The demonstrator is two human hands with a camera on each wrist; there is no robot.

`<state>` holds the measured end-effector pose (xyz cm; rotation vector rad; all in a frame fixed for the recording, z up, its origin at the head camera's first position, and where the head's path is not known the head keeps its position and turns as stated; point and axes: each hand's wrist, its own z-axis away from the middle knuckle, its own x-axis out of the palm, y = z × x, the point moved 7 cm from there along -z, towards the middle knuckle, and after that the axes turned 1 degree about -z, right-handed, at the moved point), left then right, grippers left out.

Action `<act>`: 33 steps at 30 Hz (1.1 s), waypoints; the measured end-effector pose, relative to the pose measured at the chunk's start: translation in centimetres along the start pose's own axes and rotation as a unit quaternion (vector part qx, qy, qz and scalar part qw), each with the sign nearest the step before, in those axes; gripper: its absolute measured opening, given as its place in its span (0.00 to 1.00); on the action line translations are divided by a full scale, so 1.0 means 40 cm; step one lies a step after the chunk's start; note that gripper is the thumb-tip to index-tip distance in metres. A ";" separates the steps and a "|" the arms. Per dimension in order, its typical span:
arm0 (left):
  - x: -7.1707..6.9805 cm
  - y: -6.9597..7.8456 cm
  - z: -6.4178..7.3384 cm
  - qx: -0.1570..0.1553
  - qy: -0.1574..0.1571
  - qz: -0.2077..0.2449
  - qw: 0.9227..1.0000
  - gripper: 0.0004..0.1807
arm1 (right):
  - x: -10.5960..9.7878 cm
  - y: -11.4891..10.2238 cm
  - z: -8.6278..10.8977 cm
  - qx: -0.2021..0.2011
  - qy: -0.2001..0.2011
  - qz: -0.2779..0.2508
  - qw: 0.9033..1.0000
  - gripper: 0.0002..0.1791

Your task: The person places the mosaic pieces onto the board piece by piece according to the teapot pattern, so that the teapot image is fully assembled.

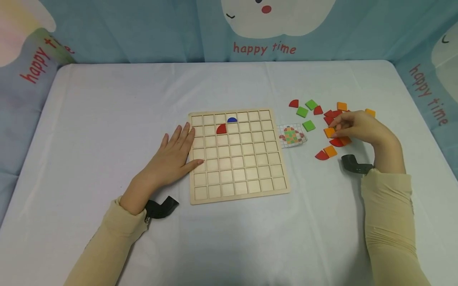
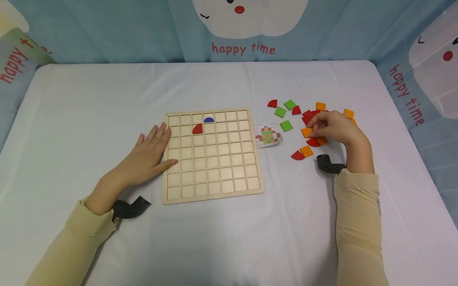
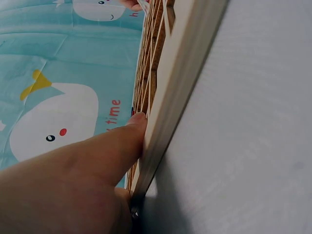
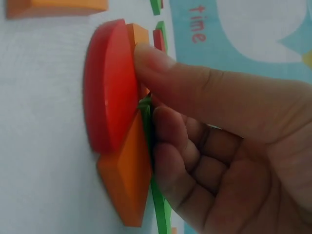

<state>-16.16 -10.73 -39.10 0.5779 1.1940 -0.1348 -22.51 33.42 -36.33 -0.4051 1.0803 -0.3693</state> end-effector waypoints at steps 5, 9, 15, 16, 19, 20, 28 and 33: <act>0.000 0.001 -0.001 0.000 -0.001 -0.002 1.000 0.47 | 0.000 -0.004 0.000 -0.011 0.004 -0.002 1.000 0.12; -0.002 0.003 0.000 0.003 0.001 0.001 1.000 0.47 | 0.001 -0.004 0.002 -0.008 0.005 -0.003 1.000 0.12; -0.003 0.004 0.001 0.002 0.000 0.002 1.000 0.47 | 0.001 -0.005 0.002 -0.010 0.005 0.003 1.000 0.13; -0.003 0.004 0.001 0.002 0.000 0.002 1.000 0.47 | 0.001 -0.007 0.002 -0.011 0.005 0.005 1.000 0.13; -0.003 0.003 0.001 0.002 -0.001 0.001 1.000 0.47 | 0.001 -0.011 0.001 -0.016 0.005 0.015 1.000 0.12; -0.003 0.003 0.001 0.002 -0.001 0.001 1.000 0.46 | 0.002 -0.012 0.001 -0.015 0.004 0.019 1.000 0.12; -0.001 0.003 -0.002 0.002 -0.004 0.000 1.000 0.46 | 0.011 -0.018 -0.003 0.000 -0.008 0.033 0.999 0.14; -0.001 0.002 0.000 0.001 -0.004 0.001 1.000 0.46 | 0.011 -0.028 -0.001 0.000 -0.002 0.036 0.999 0.14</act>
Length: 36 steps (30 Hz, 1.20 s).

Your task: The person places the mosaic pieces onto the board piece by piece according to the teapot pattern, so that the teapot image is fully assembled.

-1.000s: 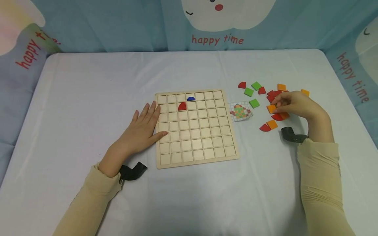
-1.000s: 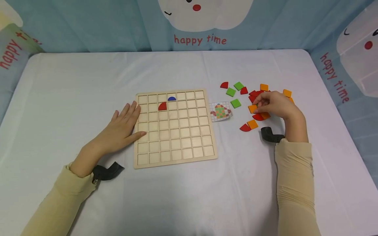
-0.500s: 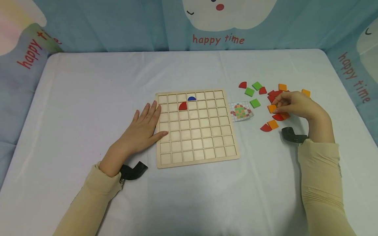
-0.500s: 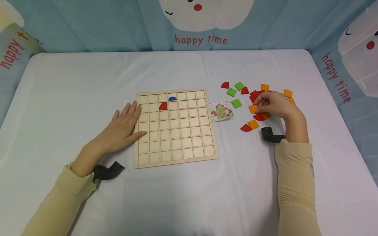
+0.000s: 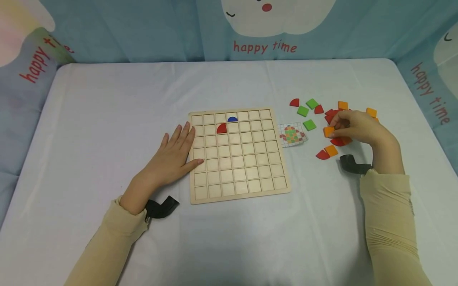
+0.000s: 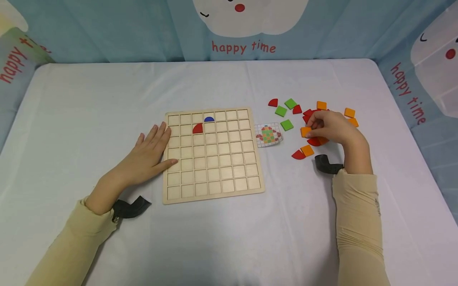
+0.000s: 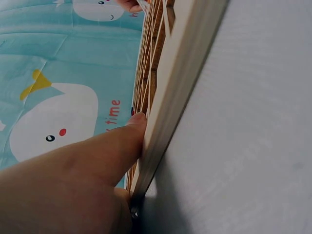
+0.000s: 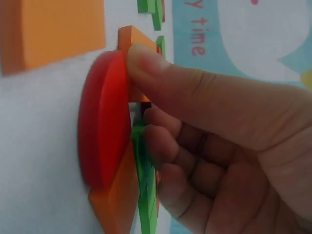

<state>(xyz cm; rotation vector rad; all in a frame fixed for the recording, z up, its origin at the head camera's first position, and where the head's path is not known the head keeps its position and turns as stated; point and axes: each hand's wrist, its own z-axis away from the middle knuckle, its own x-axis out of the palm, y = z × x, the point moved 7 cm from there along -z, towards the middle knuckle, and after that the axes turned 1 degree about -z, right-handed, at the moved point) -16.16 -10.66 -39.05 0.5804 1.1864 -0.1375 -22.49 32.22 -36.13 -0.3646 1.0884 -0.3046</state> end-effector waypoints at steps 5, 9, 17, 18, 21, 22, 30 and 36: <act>-0.001 0.000 0.001 0.001 0.002 0.001 1.000 0.46 | -0.005 -0.009 0.004 0.004 0.013 0.011 1.000 0.13; -0.001 -0.001 0.000 0.003 0.003 -0.001 1.000 0.46 | -0.006 -0.012 0.006 0.005 0.016 0.010 1.000 0.13; 0.000 -0.002 -0.002 0.004 0.004 -0.001 1.000 0.46 | -0.009 -0.015 0.015 -0.019 0.001 0.003 1.000 0.10; 0.000 -0.002 -0.001 0.004 0.004 -0.001 1.000 0.46 | -0.010 -0.015 0.017 -0.023 0.001 -0.002 1.000 0.10; 0.000 -0.002 -0.002 0.004 0.004 0.000 1.000 0.46 | -0.017 -0.017 0.024 -0.039 0.011 -0.022 0.999 0.09; 0.000 -0.002 -0.002 0.004 0.004 0.000 1.000 0.46 | -0.019 -0.019 0.026 -0.045 0.015 -0.031 0.998 0.09; -0.001 -0.002 -0.002 0.003 0.003 0.001 1.000 0.46 | -0.023 -0.028 0.031 -0.057 0.023 -0.073 0.995 0.11; -0.002 -0.001 -0.002 0.003 0.004 0.002 1.000 0.46 | -0.028 -0.034 0.031 -0.055 0.047 -0.116 0.991 0.14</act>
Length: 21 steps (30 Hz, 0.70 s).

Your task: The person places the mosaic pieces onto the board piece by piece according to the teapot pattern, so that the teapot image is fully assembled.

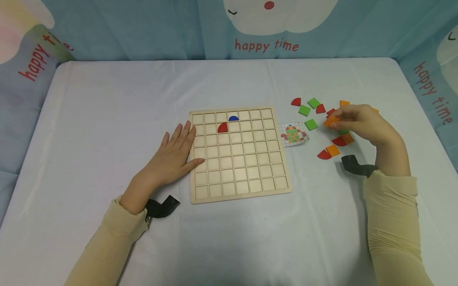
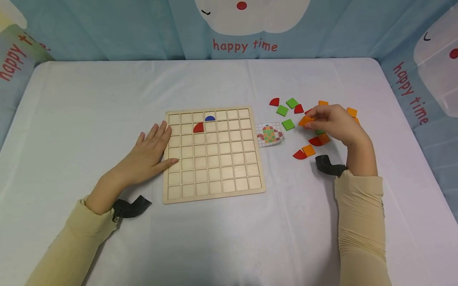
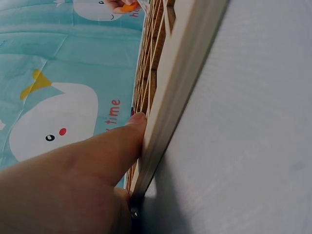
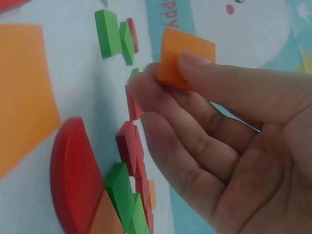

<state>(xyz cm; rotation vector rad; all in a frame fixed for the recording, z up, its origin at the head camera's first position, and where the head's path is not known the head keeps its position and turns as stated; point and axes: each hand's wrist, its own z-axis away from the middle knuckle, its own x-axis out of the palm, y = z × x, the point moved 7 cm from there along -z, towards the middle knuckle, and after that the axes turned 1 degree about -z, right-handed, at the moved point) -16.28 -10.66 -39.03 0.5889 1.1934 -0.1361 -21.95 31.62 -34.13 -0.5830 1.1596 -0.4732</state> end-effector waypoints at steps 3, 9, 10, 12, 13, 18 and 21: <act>-0.002 0.001 0.001 0.001 0.003 0.000 1.000 0.46 | -0.001 -0.006 -0.002 -0.007 0.012 -0.026 1.000 0.15; -0.004 0.002 0.002 -0.001 0.002 0.002 1.000 0.46 | 0.005 -0.019 -0.009 -0.010 0.038 -0.056 0.998 0.15; -0.004 0.002 0.002 -0.001 0.001 0.002 1.000 0.46 | 0.006 -0.022 -0.011 -0.008 0.045 -0.059 0.997 0.15; -0.004 0.003 0.003 0.000 0.002 0.002 1.000 0.46 | 0.008 -0.026 -0.012 -0.006 0.058 -0.066 0.996 0.15; -0.004 0.002 0.003 0.000 0.003 0.002 1.000 0.46 | 0.008 -0.029 -0.012 -0.006 0.063 -0.073 0.995 0.15; -0.002 0.002 0.002 0.000 0.003 0.002 1.000 0.46 | 0.015 -0.037 -0.015 0.000 0.069 -0.103 0.992 0.13; 0.000 -0.001 0.001 -0.002 0.001 0.000 1.000 0.46 | 0.020 -0.043 -0.016 0.000 0.070 -0.118 0.991 0.13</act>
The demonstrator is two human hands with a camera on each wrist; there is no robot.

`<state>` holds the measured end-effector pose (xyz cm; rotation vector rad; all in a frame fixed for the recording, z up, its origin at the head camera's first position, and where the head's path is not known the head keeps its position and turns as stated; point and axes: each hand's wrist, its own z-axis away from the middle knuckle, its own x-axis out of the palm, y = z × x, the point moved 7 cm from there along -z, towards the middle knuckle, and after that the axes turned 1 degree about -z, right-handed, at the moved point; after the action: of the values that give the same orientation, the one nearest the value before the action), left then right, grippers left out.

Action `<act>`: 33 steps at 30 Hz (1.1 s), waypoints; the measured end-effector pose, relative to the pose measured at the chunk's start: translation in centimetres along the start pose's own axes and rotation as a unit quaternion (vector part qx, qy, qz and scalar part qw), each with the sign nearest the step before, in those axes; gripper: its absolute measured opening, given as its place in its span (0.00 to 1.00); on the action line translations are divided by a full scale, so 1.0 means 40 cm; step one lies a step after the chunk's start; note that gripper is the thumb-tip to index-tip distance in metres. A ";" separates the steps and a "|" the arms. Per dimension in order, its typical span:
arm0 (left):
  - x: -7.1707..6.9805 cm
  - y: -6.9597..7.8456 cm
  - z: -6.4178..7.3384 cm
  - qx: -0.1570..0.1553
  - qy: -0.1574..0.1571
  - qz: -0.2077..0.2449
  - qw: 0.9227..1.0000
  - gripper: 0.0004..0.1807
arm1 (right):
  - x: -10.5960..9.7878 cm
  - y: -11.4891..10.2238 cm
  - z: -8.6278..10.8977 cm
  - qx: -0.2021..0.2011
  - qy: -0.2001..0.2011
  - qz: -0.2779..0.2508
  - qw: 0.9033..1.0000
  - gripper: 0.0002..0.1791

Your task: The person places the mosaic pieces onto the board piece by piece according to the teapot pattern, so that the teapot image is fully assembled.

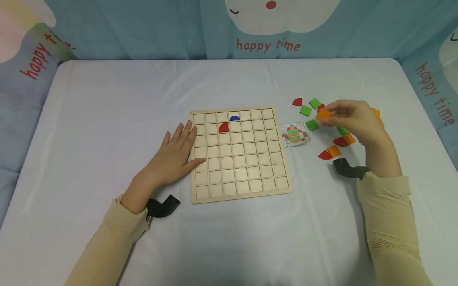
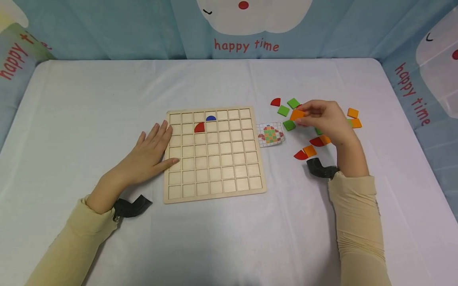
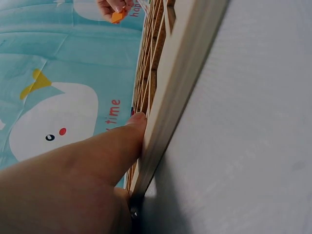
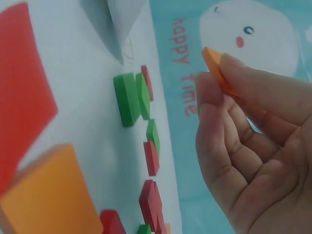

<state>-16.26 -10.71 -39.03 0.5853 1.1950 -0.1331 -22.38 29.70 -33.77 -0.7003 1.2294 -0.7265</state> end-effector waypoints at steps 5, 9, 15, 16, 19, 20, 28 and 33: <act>0.000 -0.001 0.002 0.000 0.000 0.001 1.000 0.46 | 0.012 -0.009 -0.002 -0.004 0.002 -0.015 1.000 0.13; 0.000 -0.002 0.001 0.002 0.001 0.003 1.000 0.46 | 0.025 -0.018 -0.005 -0.007 0.002 -0.011 1.000 0.14; 0.001 -0.002 0.000 0.001 0.001 0.000 1.000 0.46 | 0.056 -0.043 -0.016 -0.020 -0.016 -0.027 0.999 0.13; 0.001 -0.002 0.001 0.001 0.001 -0.001 1.000 0.46 | 0.063 -0.049 -0.019 -0.024 -0.022 -0.031 0.999 0.12; 0.001 -0.001 0.002 0.003 0.001 0.000 1.000 0.46 | 0.091 -0.075 -0.029 -0.042 -0.040 -0.040 0.998 0.12; 0.001 0.000 0.003 0.003 0.002 0.001 1.000 0.46 | 0.100 -0.085 -0.032 -0.048 -0.046 -0.042 0.997 0.11; -0.001 0.003 0.003 0.007 0.010 0.000 1.000 0.46 | 0.183 -0.169 -0.061 -0.090 -0.087 -0.062 0.990 0.11; -0.001 0.000 0.004 0.004 0.006 -0.001 1.000 0.46 | 0.225 -0.210 -0.077 -0.102 -0.109 -0.073 0.986 0.10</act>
<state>-16.13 -10.78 -38.95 0.5926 1.2078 -0.1357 -24.71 17.25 -32.75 -1.0201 1.0676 -0.6305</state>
